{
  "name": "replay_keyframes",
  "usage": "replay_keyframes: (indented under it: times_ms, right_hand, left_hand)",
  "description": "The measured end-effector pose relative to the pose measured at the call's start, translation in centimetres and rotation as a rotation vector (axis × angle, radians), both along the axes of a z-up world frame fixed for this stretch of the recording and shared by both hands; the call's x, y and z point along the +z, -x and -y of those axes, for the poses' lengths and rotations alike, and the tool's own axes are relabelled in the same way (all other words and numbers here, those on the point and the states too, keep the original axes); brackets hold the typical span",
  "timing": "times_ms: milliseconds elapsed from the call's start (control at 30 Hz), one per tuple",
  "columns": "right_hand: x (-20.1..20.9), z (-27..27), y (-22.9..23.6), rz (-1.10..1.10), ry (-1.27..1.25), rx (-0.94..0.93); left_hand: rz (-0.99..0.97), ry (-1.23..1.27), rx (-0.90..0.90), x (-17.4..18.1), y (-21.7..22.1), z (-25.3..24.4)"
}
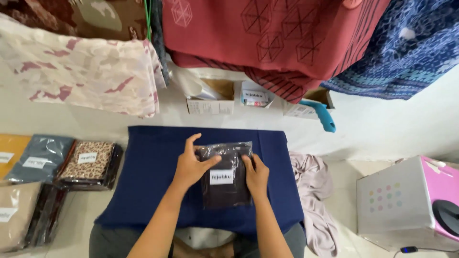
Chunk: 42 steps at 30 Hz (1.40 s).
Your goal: Unfolding a hijab on a work mat and cleaning it with a lint roller before packing.
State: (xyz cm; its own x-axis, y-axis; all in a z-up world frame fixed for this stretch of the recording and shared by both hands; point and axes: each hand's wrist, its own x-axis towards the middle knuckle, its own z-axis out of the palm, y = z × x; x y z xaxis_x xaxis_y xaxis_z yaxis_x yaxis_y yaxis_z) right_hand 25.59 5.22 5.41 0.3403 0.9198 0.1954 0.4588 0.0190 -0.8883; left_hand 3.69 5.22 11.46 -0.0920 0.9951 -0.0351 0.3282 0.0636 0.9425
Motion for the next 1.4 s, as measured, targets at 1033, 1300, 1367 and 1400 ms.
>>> replay_keyframes:
  times_ms: [1033,1300,1367,1400]
  right_hand:
    - [-4.7,-0.4,3.9,0.756,0.407,0.315]
    - [-6.1,-0.8,4.0,0.687,0.162,0.199]
    - [-6.0,-0.8,4.0,0.685,0.159,0.197]
    - [-6.0,-0.9,4.0,0.685,0.15,0.197]
  left_hand:
    - [-0.747,-0.25,-0.153,-14.6,-7.0,-1.6]
    - [-0.647,-0.297,-0.144,-13.9,-6.9,-1.9]
    - [-0.661,-0.299,-0.148,-14.0,-6.9,-1.9]
    - [-0.673,-0.303,-0.148,-14.0,-6.9,-1.9]
